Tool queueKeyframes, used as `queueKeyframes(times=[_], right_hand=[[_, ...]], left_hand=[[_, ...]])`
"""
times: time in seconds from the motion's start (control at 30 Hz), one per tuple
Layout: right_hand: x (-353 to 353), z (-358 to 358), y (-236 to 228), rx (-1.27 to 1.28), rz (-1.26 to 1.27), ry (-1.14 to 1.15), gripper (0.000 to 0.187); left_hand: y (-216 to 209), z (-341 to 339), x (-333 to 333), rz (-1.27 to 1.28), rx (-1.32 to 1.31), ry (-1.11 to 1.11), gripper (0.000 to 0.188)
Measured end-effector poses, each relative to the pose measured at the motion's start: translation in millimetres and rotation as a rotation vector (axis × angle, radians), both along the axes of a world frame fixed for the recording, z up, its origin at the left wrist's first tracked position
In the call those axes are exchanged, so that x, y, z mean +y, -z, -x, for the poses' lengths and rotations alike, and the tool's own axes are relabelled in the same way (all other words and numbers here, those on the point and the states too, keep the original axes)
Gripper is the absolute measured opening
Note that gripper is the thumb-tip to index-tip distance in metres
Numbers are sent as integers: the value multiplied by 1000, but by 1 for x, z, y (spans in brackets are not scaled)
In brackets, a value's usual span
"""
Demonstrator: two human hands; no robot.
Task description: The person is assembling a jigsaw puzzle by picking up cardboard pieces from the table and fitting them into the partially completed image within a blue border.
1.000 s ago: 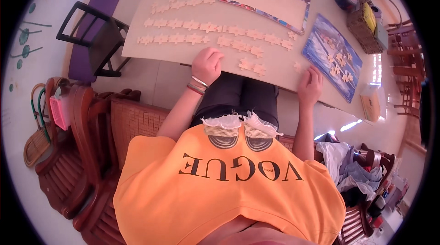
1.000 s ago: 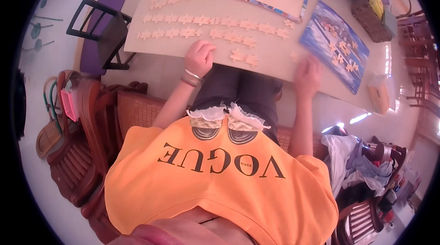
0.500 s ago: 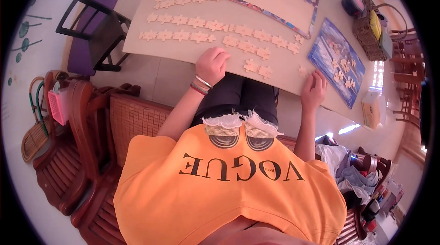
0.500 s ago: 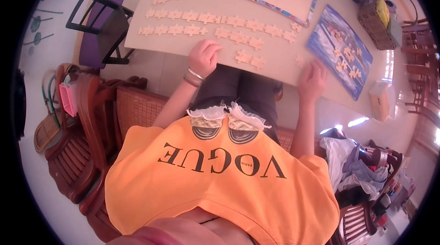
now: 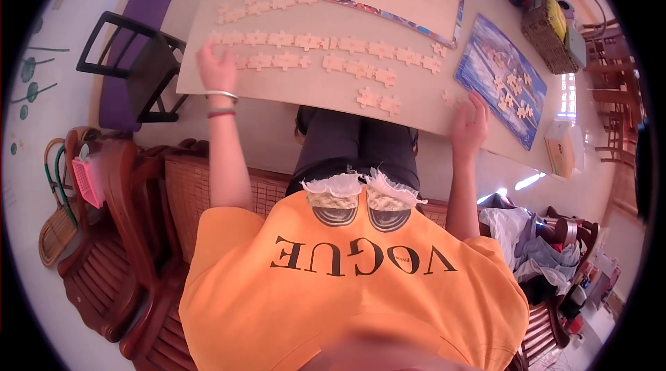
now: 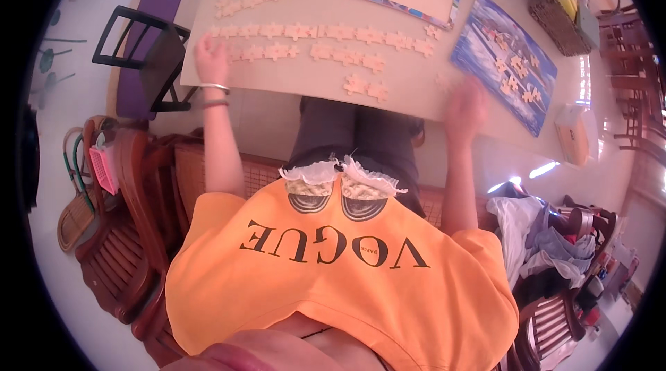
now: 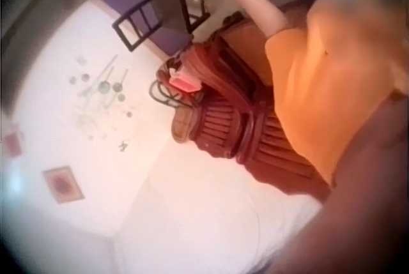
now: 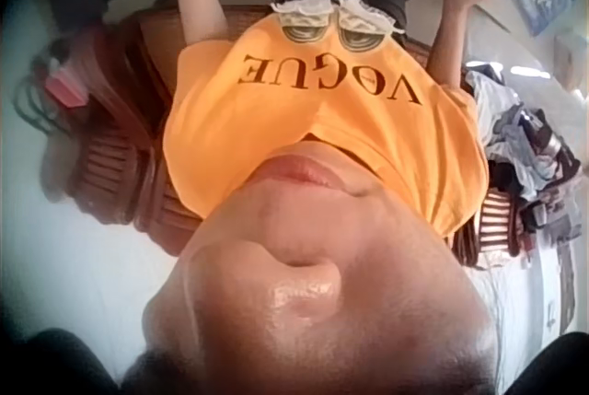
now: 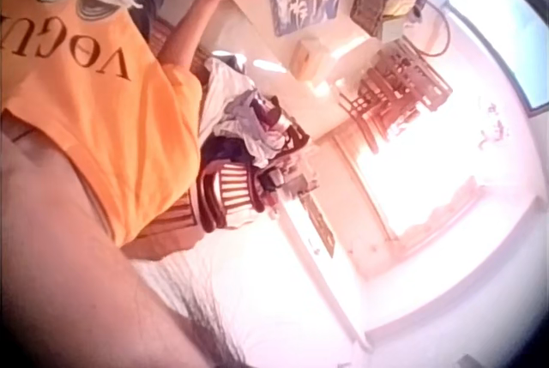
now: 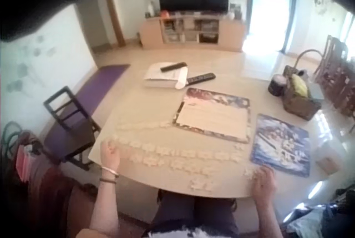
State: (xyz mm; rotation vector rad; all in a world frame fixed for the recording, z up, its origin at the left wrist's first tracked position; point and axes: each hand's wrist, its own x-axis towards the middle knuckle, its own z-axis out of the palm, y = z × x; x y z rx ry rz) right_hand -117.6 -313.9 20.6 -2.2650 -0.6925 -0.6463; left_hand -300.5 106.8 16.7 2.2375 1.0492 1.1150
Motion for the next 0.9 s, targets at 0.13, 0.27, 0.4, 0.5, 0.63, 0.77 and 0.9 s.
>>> queueKeyframes(times=[0.13, 0.27, 0.4, 0.5, 0.63, 0.77, 0.9], right_hand=[[67, 6, -23, 86, -11, -231, 20], [151, 6, -24, 72, 48, -524, 23], [209, 8, -17, 30, 169, -642, 28], [229, 12, -17, 36, 373, -659, 28], [235, 11, -17, 123, 475, -655, 27], [238, 10, -13, 150, 451, -650, 29], [237, 4, -4, 153, 349, -689, 29]], left_hand=[[6, 22, 78, -68, 272, -75, 39], [-5, 3, 80, 198, 360, -91, 37], [-24, -15, 68, 269, 462, -86, 31], [-23, -14, 88, 475, 591, -80, 38], [-19, -23, 96, 433, 662, -45, 34], [-17, -25, 119, 342, 810, 40, 31], [-12, -23, 124, 757, 417, 34, 18]])
